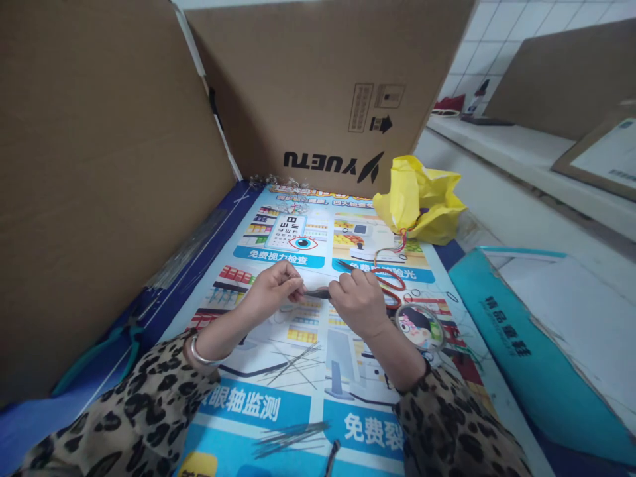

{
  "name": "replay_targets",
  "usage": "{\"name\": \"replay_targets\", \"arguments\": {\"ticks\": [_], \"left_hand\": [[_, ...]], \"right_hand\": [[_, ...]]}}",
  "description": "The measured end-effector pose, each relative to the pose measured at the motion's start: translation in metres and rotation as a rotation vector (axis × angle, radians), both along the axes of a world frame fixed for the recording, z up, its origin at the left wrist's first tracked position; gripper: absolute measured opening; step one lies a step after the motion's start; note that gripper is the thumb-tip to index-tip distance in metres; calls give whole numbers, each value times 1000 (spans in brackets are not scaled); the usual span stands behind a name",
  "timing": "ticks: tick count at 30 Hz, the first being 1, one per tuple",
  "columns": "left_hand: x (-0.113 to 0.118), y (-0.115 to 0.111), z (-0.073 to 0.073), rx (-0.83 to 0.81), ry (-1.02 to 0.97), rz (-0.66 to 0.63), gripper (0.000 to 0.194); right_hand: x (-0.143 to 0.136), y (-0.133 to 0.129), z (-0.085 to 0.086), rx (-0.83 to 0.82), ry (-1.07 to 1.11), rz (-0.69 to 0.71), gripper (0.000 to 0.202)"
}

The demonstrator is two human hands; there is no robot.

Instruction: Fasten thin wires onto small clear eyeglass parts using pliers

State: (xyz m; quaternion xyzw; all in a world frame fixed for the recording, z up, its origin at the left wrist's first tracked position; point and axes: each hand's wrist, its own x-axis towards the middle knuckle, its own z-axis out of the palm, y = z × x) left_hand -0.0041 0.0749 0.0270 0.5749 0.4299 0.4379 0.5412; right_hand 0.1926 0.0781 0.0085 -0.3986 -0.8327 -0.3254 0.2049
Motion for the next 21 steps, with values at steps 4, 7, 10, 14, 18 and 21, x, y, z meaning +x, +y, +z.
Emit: {"name": "replay_targets", "arguments": {"ticks": [4,7,10,14,18,21], "left_hand": [[1,2,-1,-62,-85,-6,17],[0,4,-3,-41,-109,4,18],[-2,6,-5,-21,-109,13,17],[-4,6,-3,-10,-77,20,15],[-7,7,-1,30,-26,-30,12],[-10,8,-2,63,-4,-65,10]], "right_hand": [[0,2,-3,16,18,10,20],[-2,3,-6,-57,37,-11,14],[-6,3,-10,-162,60,-33,11],[-10,3,-13,-316,72,-64,15],[-13,2,-12,-510,70,-125,23],[-14,2,-8,-647,80,-163,26]]}}
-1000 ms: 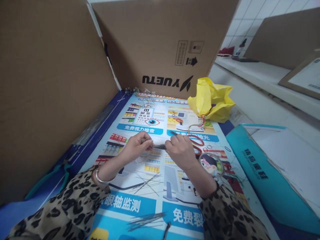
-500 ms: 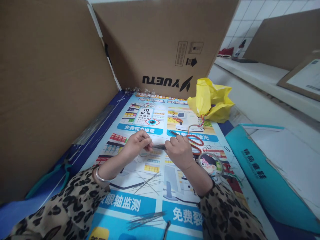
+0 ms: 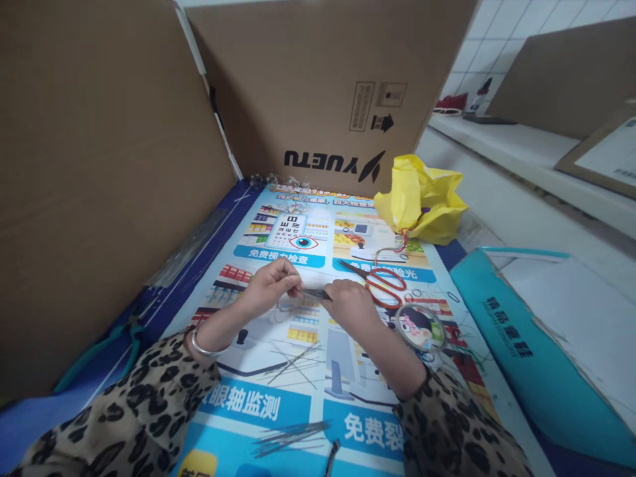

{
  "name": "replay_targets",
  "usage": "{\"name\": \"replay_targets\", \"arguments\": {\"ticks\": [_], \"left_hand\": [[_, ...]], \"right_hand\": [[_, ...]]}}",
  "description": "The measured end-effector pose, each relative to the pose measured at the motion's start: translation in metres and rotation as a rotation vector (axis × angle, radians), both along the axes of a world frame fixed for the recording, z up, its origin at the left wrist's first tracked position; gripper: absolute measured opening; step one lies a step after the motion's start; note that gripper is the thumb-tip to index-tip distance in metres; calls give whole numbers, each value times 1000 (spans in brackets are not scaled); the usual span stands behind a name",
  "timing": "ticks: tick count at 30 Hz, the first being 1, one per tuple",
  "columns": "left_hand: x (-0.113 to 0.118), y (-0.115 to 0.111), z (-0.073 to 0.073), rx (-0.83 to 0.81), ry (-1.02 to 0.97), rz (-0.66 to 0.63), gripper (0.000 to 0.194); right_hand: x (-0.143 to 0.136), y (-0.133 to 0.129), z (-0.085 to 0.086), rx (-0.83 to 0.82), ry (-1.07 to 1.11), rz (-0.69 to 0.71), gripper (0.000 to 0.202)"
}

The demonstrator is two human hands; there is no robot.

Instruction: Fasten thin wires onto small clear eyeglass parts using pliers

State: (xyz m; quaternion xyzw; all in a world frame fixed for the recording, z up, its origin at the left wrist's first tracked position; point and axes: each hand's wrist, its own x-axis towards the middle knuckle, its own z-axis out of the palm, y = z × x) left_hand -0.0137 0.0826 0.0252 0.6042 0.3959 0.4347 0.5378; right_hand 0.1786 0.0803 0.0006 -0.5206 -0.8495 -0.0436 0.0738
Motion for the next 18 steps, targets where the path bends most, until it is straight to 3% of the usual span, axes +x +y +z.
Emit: {"name": "replay_targets", "arguments": {"ticks": [12,18], "left_hand": [[-3,2,-13,187,237,-21,9],[-3,1,-5,107,88,-44,18]], "right_hand": [[-2,-4,17,-195,-128,-77,33],[2,-3,18,-1,-120,-96,28]]}}
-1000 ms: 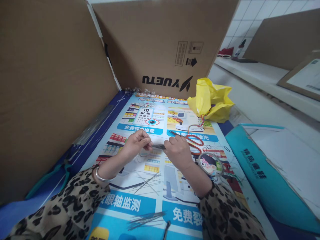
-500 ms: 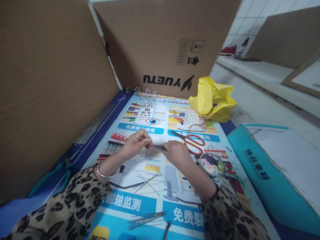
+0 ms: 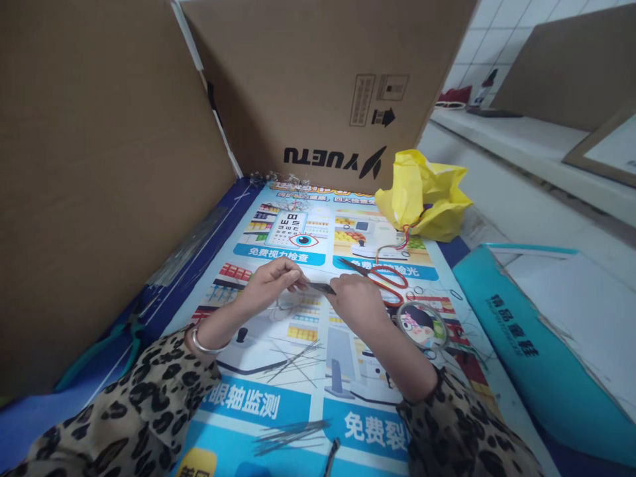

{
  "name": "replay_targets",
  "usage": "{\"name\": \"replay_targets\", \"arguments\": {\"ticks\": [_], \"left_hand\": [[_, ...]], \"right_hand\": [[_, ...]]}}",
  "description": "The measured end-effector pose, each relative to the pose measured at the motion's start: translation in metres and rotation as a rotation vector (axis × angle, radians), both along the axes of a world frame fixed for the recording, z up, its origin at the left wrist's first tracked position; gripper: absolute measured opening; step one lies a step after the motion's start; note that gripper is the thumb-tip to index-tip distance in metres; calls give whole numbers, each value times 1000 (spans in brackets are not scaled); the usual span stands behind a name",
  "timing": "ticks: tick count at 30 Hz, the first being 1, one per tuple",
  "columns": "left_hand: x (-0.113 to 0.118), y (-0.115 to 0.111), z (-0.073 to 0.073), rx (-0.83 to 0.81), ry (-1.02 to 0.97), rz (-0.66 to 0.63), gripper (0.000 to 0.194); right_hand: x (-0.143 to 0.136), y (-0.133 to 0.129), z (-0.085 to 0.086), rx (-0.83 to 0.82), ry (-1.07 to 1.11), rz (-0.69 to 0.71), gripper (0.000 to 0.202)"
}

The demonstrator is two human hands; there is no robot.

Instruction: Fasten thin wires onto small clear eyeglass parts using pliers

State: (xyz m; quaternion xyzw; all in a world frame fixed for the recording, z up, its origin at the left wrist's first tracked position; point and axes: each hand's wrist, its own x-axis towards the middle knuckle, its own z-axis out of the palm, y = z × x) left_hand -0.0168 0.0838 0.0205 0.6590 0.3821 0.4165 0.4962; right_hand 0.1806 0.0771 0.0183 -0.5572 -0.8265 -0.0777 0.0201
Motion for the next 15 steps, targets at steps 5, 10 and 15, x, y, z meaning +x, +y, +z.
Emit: {"name": "replay_targets", "arguments": {"ticks": [5,10,15], "left_hand": [[-3,4,-4,10,-17,60,24],[-2,8,-9,-179,-170,43,22],[2,4,-3,-357,-303,35,23]], "right_hand": [[3,2,-3,89,26,0,30],[4,3,-6,85,30,23,28],[5,5,-9,90,47,19,29]]}}
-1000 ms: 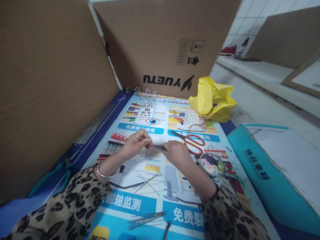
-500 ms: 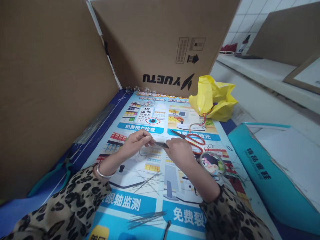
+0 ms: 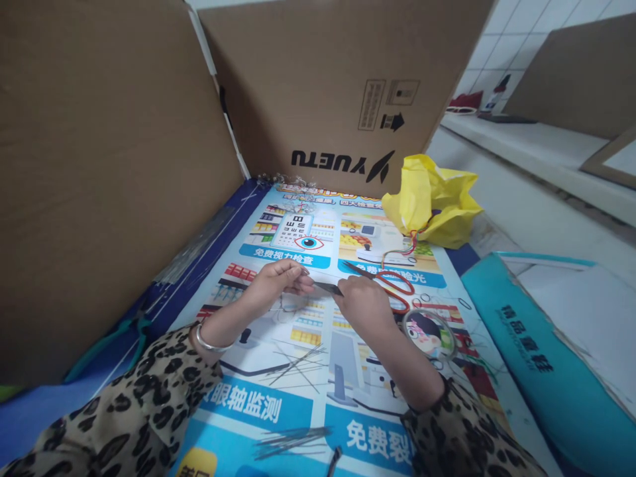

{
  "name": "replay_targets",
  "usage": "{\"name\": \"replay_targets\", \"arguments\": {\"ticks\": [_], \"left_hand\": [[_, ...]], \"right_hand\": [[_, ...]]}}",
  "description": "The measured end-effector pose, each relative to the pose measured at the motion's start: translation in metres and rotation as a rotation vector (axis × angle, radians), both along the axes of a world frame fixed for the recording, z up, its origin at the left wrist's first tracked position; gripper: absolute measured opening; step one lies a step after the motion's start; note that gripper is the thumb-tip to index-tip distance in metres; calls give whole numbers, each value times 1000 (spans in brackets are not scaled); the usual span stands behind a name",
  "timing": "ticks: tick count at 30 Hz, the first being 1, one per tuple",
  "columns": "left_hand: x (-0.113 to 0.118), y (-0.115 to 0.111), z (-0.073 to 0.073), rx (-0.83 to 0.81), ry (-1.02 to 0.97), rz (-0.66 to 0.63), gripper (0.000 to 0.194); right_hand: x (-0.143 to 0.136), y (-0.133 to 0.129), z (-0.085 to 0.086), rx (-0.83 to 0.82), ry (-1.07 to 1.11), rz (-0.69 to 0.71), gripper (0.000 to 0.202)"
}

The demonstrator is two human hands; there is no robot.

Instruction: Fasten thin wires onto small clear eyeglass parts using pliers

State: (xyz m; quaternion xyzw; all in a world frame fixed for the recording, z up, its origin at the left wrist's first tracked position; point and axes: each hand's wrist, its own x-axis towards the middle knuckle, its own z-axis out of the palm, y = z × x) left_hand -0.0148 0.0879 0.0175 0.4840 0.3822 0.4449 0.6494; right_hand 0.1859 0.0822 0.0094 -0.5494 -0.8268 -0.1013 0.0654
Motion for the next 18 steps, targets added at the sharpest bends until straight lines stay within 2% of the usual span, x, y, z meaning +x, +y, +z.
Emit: {"name": "replay_targets", "arguments": {"ticks": [5,11,14,18], "left_hand": [[4,-2,1,-47,1,49,19],[7,-1,-2,-69,-35,103,20],[7,0,-2,-44,-51,200,20],[7,1,-3,7,-59,306,22]], "right_hand": [[2,0,-4,59,-22,58,25],[-1,-1,-5,53,-6,14,26],[-5,-2,-4,-38,126,-68,32],[-13,-7,1,-308,454,-105,36]]}}
